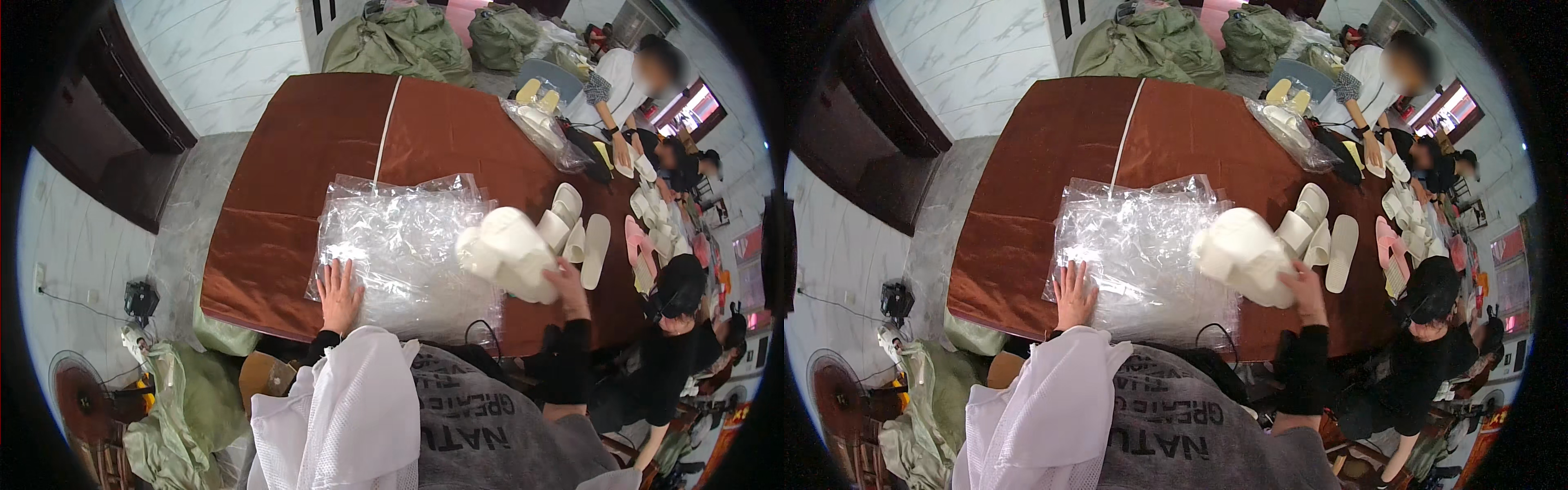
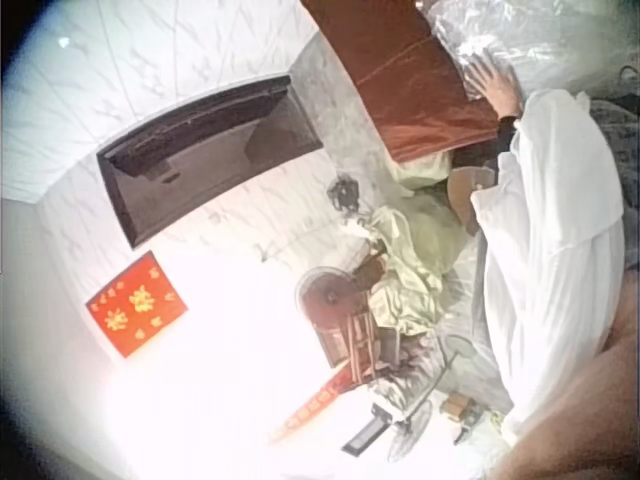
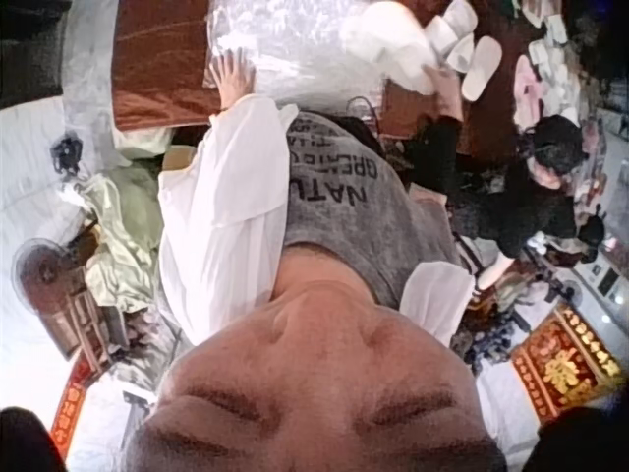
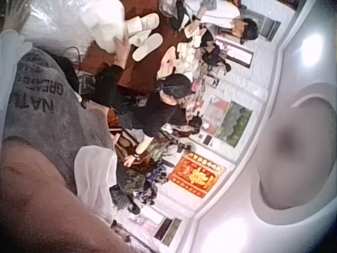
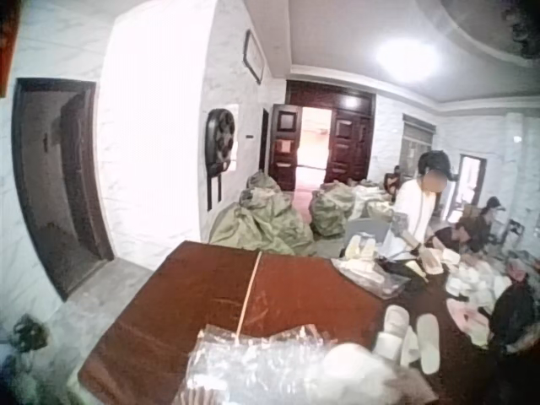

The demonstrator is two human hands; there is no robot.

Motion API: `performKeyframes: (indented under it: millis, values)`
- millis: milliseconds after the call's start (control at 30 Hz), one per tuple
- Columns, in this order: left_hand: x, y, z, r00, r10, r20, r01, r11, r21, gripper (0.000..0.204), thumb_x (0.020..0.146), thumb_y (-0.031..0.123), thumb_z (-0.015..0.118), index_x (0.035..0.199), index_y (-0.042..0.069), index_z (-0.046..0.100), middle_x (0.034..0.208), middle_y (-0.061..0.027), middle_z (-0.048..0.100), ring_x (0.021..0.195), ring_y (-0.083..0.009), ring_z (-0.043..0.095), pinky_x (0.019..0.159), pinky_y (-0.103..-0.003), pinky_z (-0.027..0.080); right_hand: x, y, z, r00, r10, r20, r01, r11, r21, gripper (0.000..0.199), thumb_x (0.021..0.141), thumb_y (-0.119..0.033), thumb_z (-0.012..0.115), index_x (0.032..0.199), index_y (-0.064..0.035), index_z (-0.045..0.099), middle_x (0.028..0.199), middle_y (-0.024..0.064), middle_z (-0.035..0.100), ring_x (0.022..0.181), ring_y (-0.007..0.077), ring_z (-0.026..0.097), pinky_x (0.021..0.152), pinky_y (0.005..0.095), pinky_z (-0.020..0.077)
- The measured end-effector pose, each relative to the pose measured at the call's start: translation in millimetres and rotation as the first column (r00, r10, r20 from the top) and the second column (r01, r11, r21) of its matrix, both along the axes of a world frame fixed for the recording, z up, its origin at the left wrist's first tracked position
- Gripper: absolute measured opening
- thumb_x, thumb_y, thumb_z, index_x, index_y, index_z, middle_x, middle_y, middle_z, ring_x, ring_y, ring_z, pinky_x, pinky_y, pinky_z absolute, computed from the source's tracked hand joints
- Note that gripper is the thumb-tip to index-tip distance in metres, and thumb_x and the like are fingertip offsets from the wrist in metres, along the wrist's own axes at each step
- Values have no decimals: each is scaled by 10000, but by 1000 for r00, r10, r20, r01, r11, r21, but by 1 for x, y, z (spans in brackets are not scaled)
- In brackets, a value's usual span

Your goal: Packing white sandals into plastic bags for shipment.

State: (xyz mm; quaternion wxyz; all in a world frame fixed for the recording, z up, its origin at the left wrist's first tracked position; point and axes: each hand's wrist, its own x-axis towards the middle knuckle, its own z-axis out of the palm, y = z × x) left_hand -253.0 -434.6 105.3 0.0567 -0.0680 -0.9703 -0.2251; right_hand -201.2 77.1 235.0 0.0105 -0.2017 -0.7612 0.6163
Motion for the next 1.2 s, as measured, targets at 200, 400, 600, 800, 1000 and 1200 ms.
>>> performKeyframes:
  millis: [200,400,600,800,1000,1200]
  values:
    - [4,-4,11,998,14,65,-11,999,-44,773,857,365,638,1523,243,266,1564,-160,227,1448,-370,187,1144,-593,152,29,-28,118,950,-188,-251,177,982,-66,411,909,-54,575,1302,41,502,1204,128,614,1070,189,599,914,314,473]
    - [1,12,22,999,12,42,-11,1000,-22,769,851,360,615,1525,297,251,1564,-185,216,1454,-404,157,1142,-619,145,-103,69,-13,935,137,-328,-151,988,-17,372,901,-55,582,1259,37,535,1225,125,595,1099,211,575,933,342,459]
    - [10,0,-7,998,50,-35,-47,995,89,719,850,364,600,1504,300,308,1568,-170,220,1462,-382,157,1160,-593,127,-102,-100,-95,821,380,426,-531,782,327,445,852,-172,675,1251,-18,550,935,88,625,885,176,592,801,309,485]
    - [22,-19,17,998,38,-50,-17,929,369,652,898,285,610,1489,283,334,1559,-161,227,1455,-374,175,1167,-553,187,-104,-110,-72,813,566,139,-348,281,894,584,823,-136,675,1362,-40,472,1335,256,469,1228,395,452,1031,454,396]
    - [140,-98,39,914,394,-96,-266,761,592,362,861,134,640,1216,79,594,1235,-129,584,1161,-323,540,1005,-413,430,-69,-231,12,802,584,122,-480,510,713,437,869,-28,590,1301,-57,535,1261,167,524,1118,315,537,952,396,436]
    - [401,-169,-49,322,907,271,-944,287,163,393,780,156,716,1151,65,620,1206,-166,603,1133,-355,555,968,-453,444,-60,-318,21,500,822,272,-686,185,703,322,910,-26,553,1228,-61,588,1222,109,556,970,236,578,841,345,467]
